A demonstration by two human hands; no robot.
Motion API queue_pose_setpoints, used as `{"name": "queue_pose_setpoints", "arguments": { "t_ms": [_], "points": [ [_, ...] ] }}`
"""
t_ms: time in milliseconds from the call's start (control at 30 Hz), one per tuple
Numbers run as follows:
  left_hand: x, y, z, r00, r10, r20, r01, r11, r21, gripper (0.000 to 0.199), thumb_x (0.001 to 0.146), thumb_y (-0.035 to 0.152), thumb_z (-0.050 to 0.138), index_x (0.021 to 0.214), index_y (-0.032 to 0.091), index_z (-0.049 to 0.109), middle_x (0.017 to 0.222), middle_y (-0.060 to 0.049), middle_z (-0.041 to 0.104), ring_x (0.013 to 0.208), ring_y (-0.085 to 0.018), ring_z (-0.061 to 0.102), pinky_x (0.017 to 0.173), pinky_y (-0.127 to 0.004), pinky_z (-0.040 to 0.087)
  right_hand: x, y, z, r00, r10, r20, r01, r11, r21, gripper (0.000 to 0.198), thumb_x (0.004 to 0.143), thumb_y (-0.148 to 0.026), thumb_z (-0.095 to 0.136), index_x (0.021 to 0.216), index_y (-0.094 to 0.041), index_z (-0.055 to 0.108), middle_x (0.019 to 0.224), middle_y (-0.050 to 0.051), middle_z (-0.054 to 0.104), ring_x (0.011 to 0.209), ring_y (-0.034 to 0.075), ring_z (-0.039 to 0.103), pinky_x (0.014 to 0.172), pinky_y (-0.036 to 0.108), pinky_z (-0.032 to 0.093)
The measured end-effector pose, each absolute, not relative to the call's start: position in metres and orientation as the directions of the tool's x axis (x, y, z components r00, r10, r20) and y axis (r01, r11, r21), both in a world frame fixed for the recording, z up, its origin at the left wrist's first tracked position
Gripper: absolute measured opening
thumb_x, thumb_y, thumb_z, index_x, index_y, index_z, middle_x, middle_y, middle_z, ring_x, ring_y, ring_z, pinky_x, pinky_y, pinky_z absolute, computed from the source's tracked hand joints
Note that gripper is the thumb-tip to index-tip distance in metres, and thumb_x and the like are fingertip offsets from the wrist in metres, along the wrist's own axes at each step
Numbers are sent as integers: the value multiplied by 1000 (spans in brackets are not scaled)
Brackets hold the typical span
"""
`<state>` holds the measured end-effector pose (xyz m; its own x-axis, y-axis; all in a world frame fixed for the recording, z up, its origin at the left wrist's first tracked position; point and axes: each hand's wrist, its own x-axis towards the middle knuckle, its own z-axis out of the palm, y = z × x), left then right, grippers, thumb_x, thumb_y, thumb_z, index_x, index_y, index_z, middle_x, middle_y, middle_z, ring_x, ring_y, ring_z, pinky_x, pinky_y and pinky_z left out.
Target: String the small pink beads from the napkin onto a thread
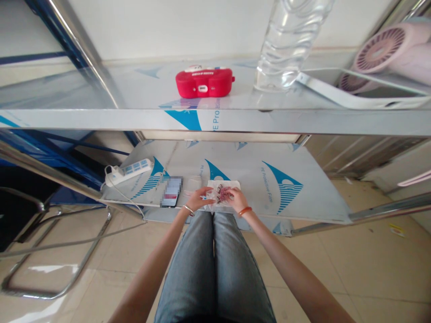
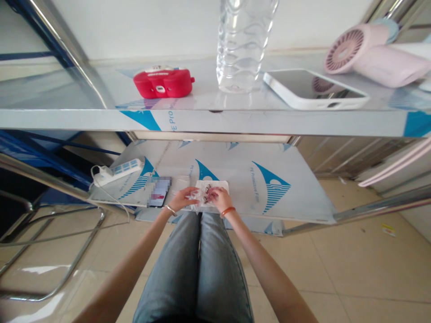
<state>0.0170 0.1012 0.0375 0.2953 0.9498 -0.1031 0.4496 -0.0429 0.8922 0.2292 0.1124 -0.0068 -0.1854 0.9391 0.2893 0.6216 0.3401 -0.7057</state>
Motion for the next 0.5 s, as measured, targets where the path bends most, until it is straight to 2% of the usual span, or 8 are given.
{"name": "queue_pose_setpoints", "arguments": {
  "t_ms": [100,267,400,500],
  "points": [
    [17,103,36,297,949,-105,418,-31,908,55,61,36,74,111,19,58,111,-7,64,92,-19,58,68,-26,45,230,109,-24,-190,950,249,651,311,-692,8,72,-16,63,75,-19,69,87,7,65,91,24,60,86,40,48],
    [15,106,36,324,945,-56,329,-57,943,55,63,31,72,114,18,56,113,-9,62,96,-19,58,73,-27,46,225,105,-37,-213,957,196,685,290,-669,9,69,-15,66,76,-19,70,101,9,62,101,25,57,90,40,45],
    [11,100,33,307,950,-57,407,-77,910,50,65,25,70,114,22,58,121,-6,59,108,-22,55,81,-31,46,222,104,-36,-215,960,178,696,279,-662,9,70,-15,66,77,-19,70,98,9,63,100,24,56,90,39,44],
    [9,93,26,283,954,-97,470,-50,881,53,63,21,70,114,21,58,120,-7,60,108,-23,55,83,-34,46,220,103,-34,-217,962,166,708,272,-651,6,72,-17,66,77,-18,70,91,9,63,95,23,57,87,37,45]
  ]
}}
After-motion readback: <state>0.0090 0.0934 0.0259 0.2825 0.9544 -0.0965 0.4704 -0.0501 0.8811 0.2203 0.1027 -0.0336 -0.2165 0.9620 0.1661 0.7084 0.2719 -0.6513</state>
